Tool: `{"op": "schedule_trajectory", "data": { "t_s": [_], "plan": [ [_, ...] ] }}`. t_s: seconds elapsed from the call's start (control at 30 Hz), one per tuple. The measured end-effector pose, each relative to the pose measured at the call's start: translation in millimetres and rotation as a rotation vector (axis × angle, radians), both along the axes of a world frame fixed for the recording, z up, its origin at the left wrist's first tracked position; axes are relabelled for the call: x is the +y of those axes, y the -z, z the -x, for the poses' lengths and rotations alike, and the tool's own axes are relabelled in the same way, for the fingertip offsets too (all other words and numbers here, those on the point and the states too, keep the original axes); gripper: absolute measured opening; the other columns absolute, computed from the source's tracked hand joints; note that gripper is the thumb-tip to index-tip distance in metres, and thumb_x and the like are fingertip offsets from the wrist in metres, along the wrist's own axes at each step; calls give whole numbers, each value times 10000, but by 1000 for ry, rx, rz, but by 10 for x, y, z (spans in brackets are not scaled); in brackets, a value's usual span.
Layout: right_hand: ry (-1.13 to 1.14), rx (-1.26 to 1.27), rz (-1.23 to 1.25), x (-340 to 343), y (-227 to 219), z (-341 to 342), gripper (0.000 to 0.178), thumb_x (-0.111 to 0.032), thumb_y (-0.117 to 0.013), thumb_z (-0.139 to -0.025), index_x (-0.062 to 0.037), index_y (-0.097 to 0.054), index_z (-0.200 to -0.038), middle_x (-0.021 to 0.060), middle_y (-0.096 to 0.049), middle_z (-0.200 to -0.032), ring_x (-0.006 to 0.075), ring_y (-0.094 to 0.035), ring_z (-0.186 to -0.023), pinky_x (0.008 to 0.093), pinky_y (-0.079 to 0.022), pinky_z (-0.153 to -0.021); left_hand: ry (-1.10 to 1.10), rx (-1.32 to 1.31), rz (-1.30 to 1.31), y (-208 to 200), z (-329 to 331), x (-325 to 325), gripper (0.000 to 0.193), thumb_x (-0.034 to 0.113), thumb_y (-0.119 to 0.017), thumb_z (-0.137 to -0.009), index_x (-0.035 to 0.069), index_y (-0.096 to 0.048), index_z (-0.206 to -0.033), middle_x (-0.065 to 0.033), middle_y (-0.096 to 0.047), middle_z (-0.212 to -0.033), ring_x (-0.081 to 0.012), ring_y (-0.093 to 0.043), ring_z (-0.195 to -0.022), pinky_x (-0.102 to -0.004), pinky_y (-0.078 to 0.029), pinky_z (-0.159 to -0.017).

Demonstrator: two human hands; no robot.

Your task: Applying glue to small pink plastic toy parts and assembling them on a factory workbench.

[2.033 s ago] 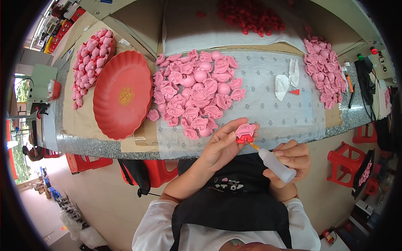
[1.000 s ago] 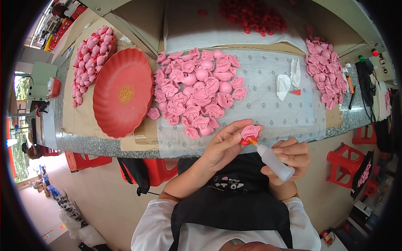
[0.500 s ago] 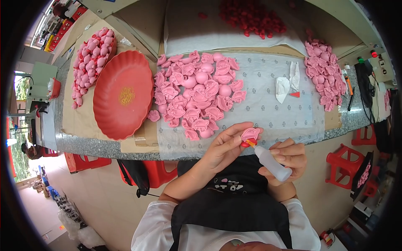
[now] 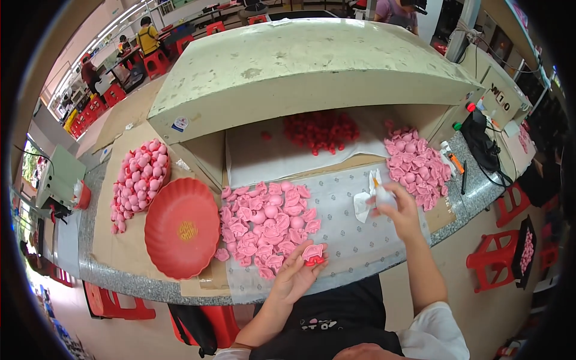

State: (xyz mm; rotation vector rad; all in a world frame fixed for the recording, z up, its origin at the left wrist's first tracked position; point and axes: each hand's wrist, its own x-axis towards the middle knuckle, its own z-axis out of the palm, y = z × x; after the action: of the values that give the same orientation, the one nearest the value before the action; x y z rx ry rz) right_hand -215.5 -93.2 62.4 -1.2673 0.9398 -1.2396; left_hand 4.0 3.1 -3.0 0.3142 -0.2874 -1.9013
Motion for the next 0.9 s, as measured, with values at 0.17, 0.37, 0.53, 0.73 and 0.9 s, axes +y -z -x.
{"op": "schedule_trajectory", "data": {
  "t_s": [0.17,0.37,0.53,0.73,0.9],
  "plan": [
    [62,508,226,-1026,145,-21,158,-25,-535,-678,-38,-421,-787,68,-507,-765,185,-553,-796,309,-454,-648,7,12,35,-96,9,-20,402,189,-508,-784,111,-389,-1159,-156,-411,-1151,-278,-425,-1024,-385,-305,-915],
    [-13,1159,463,-1734,437,-123,250,-82,-560,-658,-103,-521,-903,91,-562,-891,281,-530,-847,357,-427,-721,-60,-28,14,-130,-83,61,402,191,-509,-784,102,-388,-1156,-147,-433,-1129,-277,-431,-1021,-396,-298,-916],
    [-28,1171,606,-1775,423,-136,210,-215,-587,-692,-93,-547,-859,127,-572,-811,323,-535,-763,374,-432,-648,-114,-27,-8,-100,-166,-6,408,180,-500,-789,76,-373,-1162,-148,-437,-1131,-280,-430,-1031,-393,-295,-917],
    [148,935,514,-1354,218,-215,158,-103,-562,-703,-18,-503,-822,123,-560,-734,230,-559,-688,281,-422,-639,-93,19,37,-156,-179,-89,396,167,-481,-803,50,-362,-1162,-189,-408,-1149,-284,-423,-1045,-386,-292,-926],
    [131,844,508,-1283,464,-31,190,-143,-595,-699,-11,-506,-803,106,-566,-731,190,-541,-694,261,-405,-655,-56,13,-5,-127,-133,-85,400,172,-482,-802,61,-359,-1166,-195,-395,-1159,-281,-432,-1031,-388,-297,-922]
  ]
}}
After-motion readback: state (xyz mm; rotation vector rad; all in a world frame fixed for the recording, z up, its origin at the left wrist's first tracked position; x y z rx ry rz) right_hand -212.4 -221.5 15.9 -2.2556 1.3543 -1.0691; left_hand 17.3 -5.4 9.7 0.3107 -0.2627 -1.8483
